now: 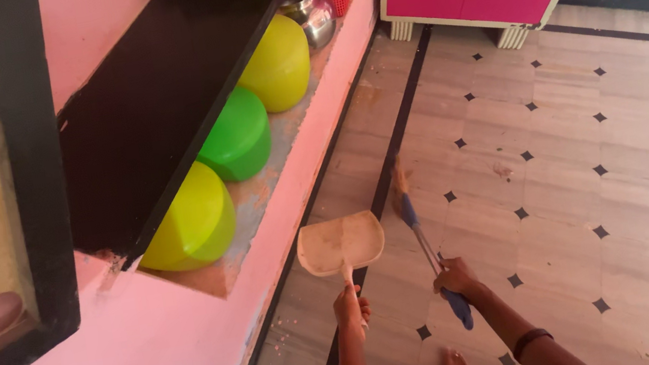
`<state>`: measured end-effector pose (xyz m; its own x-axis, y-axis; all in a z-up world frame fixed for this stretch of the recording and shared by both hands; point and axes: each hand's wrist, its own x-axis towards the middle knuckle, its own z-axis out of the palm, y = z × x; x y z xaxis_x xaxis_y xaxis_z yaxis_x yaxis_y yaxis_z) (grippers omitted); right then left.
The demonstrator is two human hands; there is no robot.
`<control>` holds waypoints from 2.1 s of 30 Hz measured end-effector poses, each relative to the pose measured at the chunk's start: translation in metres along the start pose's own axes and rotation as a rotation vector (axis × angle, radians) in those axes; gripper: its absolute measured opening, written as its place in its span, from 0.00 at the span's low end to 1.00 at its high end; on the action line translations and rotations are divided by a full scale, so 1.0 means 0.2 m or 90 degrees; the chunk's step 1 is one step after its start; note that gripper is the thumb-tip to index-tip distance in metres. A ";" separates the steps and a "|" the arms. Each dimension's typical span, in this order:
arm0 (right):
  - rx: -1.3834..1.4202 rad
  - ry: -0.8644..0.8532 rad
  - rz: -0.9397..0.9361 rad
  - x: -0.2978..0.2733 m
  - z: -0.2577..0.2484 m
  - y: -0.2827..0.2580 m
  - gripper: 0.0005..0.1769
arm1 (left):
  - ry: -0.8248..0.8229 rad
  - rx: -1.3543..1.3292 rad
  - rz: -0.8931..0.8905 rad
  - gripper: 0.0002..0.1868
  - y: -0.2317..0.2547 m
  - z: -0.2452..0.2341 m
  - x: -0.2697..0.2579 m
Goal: The person sweeps the floor using a broom and a handheld dustpan, moving from a storage corner into a hallway.
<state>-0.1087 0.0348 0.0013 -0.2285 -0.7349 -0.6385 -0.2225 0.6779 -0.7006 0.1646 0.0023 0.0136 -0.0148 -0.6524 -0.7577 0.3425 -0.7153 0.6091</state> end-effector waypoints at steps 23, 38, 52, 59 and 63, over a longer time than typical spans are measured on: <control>-0.185 -0.235 -0.362 0.56 -0.51 -0.31 0.08 | 0.055 0.038 -0.018 0.39 0.05 0.48 0.22; 0.194 -0.124 0.049 0.54 -0.41 -0.19 0.26 | 0.047 0.082 -0.003 0.39 0.05 0.84 0.31; 0.078 0.042 0.090 0.38 -1.01 0.12 0.18 | -0.069 0.220 -0.033 0.39 -0.04 1.14 0.37; 0.105 0.189 0.089 0.19 -0.62 0.16 0.32 | -0.125 0.253 -0.043 0.36 -0.07 1.22 0.33; 0.197 0.147 0.175 0.04 -0.43 0.23 0.27 | -0.181 0.277 -0.003 0.37 -0.11 1.17 0.28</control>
<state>-0.2029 0.0619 -0.0094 -0.4513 -0.4822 -0.7509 0.1603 0.7840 -0.5998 -0.0630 -0.0763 0.0123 -0.2901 -0.6479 -0.7043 -0.0798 -0.7170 0.6925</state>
